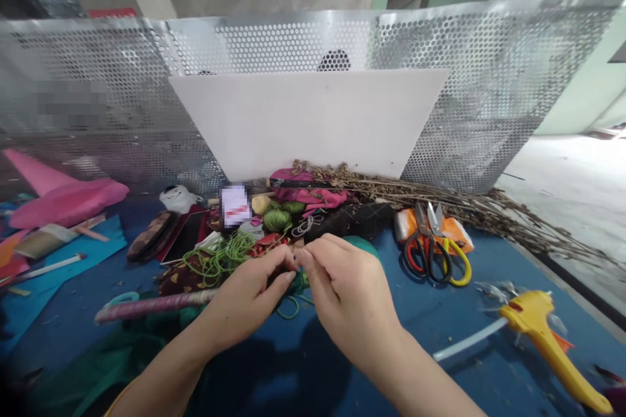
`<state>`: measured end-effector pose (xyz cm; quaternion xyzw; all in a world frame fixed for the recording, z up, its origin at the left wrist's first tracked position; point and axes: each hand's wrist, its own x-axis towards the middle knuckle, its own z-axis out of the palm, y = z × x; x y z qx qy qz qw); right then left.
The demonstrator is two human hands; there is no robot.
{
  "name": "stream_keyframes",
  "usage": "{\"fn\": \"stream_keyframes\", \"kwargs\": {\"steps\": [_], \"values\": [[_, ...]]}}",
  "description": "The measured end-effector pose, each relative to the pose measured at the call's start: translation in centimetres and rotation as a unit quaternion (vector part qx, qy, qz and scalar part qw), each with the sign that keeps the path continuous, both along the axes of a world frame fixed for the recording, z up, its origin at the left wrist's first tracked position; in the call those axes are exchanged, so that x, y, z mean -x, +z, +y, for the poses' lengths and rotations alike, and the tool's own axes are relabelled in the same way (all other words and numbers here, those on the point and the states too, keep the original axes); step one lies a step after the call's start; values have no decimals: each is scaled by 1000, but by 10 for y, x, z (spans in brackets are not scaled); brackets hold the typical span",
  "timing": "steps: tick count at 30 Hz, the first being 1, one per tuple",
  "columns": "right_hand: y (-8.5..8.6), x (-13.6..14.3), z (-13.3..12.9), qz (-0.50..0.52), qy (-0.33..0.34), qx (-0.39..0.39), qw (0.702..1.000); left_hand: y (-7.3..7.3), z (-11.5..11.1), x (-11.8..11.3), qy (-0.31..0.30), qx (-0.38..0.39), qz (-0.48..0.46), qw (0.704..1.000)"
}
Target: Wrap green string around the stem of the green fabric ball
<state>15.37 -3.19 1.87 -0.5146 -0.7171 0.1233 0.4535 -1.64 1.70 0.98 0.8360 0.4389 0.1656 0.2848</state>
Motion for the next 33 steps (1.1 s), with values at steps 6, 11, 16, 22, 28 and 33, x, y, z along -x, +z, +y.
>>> {"fn": "stream_keyframes", "kwargs": {"steps": [6,11,16,22,28,33], "values": [[-1,-1,3,-35,-37,16,999,1,-5,0,-29,-8,21,999],[1,-5,5,-56,-38,23,997,-3,-3,3,-52,-92,66,992],[2,-9,10,-87,-55,52,993,-6,-3,0,-78,-187,142,969],[2,-8,13,-120,-48,74,989,-10,-5,-3,-88,-260,151,950],[-2,-6,15,-125,-45,84,988,-10,-6,-4,-131,-339,133,922],[-3,-6,16,-125,-58,78,987,-13,-6,-3,-145,-356,126,914]]}}
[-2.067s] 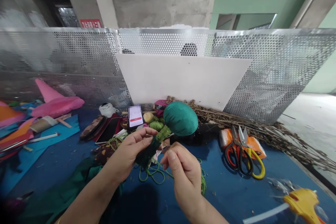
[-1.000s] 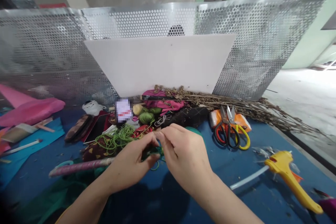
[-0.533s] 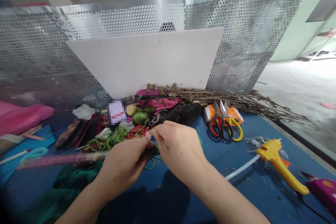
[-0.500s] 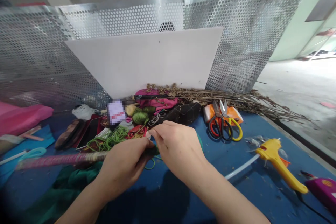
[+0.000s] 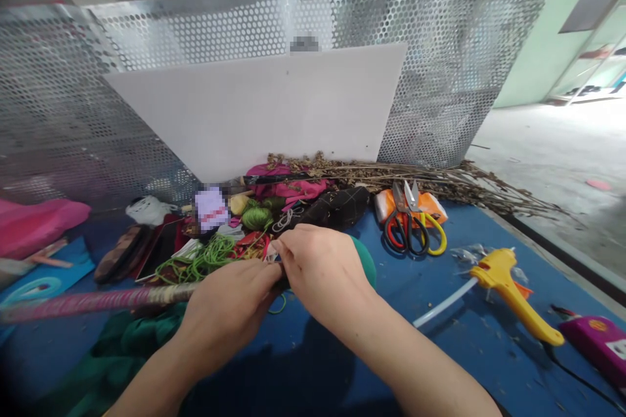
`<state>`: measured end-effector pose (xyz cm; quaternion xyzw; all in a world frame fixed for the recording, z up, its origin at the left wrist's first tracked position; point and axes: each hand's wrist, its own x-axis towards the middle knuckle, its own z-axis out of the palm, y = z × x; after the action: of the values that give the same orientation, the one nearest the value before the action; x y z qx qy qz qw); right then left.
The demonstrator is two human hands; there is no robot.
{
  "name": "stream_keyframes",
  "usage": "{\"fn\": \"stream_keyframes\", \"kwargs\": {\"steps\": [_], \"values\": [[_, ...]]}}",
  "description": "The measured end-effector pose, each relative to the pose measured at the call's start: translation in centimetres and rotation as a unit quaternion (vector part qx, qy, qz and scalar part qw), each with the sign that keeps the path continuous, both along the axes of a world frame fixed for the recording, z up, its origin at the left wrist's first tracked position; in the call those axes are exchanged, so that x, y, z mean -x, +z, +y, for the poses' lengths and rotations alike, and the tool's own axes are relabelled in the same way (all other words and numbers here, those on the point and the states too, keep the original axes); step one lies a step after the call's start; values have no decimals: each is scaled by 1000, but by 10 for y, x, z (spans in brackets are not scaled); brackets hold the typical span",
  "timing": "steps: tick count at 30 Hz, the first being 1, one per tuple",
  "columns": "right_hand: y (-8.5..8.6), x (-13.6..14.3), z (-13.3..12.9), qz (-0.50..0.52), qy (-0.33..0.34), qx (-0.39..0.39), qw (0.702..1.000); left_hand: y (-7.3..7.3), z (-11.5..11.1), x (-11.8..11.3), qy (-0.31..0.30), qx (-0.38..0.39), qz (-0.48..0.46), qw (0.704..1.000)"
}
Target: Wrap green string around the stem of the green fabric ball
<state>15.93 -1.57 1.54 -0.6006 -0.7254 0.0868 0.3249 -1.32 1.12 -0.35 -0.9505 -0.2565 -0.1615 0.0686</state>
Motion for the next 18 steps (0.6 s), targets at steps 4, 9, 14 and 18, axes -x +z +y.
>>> {"fn": "stream_keyframes", "kwargs": {"steps": [4,9,14,18], "values": [[1,0,1,-12,-9,5,1000,-2,2,0,-8,-5,-3,1000],[0,1,2,-29,-12,14,999,-4,4,1,-23,-28,-28,999],[5,-2,1,17,-5,40,999,-7,5,2,-28,-29,-40,998],[16,-20,-3,67,-10,48,997,-5,8,5,-35,-22,-64,997]]}}
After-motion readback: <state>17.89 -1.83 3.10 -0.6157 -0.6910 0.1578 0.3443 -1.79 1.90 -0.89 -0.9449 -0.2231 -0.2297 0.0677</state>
